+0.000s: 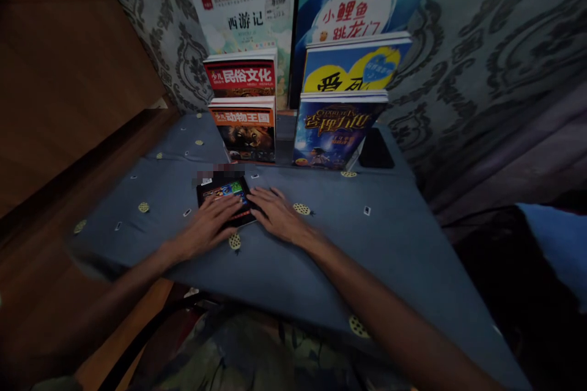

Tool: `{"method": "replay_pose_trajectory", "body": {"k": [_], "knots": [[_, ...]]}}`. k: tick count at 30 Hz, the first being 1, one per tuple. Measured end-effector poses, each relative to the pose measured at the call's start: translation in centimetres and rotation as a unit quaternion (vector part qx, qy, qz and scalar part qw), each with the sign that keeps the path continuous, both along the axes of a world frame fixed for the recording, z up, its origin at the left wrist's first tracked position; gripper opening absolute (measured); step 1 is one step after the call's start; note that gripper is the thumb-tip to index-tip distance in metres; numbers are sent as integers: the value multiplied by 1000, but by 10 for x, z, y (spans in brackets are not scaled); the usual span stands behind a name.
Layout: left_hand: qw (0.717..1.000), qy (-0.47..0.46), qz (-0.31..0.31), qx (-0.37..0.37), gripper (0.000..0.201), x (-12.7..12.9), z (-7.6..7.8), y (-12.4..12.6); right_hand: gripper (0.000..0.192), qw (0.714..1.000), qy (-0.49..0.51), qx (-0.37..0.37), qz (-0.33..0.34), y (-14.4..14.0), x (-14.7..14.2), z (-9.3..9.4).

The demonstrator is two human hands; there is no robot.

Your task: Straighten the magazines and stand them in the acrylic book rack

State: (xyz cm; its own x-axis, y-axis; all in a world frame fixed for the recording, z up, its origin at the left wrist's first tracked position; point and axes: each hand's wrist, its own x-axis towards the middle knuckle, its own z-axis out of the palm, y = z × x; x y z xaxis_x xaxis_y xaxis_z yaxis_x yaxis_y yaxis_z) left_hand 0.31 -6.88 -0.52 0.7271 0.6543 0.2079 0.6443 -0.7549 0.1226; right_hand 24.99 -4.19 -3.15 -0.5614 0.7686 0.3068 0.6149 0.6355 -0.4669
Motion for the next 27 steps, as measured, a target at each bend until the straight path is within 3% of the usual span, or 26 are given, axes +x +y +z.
{"method": "replay_pose_trajectory", "body": {"k": [2, 4, 8, 12, 14, 17, 19, 23, 27], "knots": [[998, 10, 61, -3, 63, -15, -2, 2, 43, 1000, -13, 1, 2, -3, -3, 3], [997, 30, 67, -20, 70, -29, -4, -2, 42, 1000, -16, 3, 6, -8, -7, 5], [996, 73, 2, -59, 99, -51, -1, -22, 45, 999, -17, 15, 24, -31, -12, 3], [989, 99, -48, -94, 127, -62, 7, -53, 62, 997, -30, 21, 70, -70, -6, 0], [987, 111, -60, -98, 119, -64, 11, -69, 73, 995, -34, 25, 85, -91, -2, 0], [988, 110, -68, -80, 89, -64, 19, -88, 79, 995, -33, 25, 90, -116, 5, 1], [989, 96, -82, -78, 85, -64, 27, -93, 77, 995, -30, 19, 92, -124, 8, 3], [987, 30, -125, -99, 79, -66, 47, -88, 71, 995, -13, 6, 98, -123, 14, 9], [976, -130, -148, -90, 48, -61, 65, -69, 75, 994, 13, -16, 111, -109, 16, 16]]}}
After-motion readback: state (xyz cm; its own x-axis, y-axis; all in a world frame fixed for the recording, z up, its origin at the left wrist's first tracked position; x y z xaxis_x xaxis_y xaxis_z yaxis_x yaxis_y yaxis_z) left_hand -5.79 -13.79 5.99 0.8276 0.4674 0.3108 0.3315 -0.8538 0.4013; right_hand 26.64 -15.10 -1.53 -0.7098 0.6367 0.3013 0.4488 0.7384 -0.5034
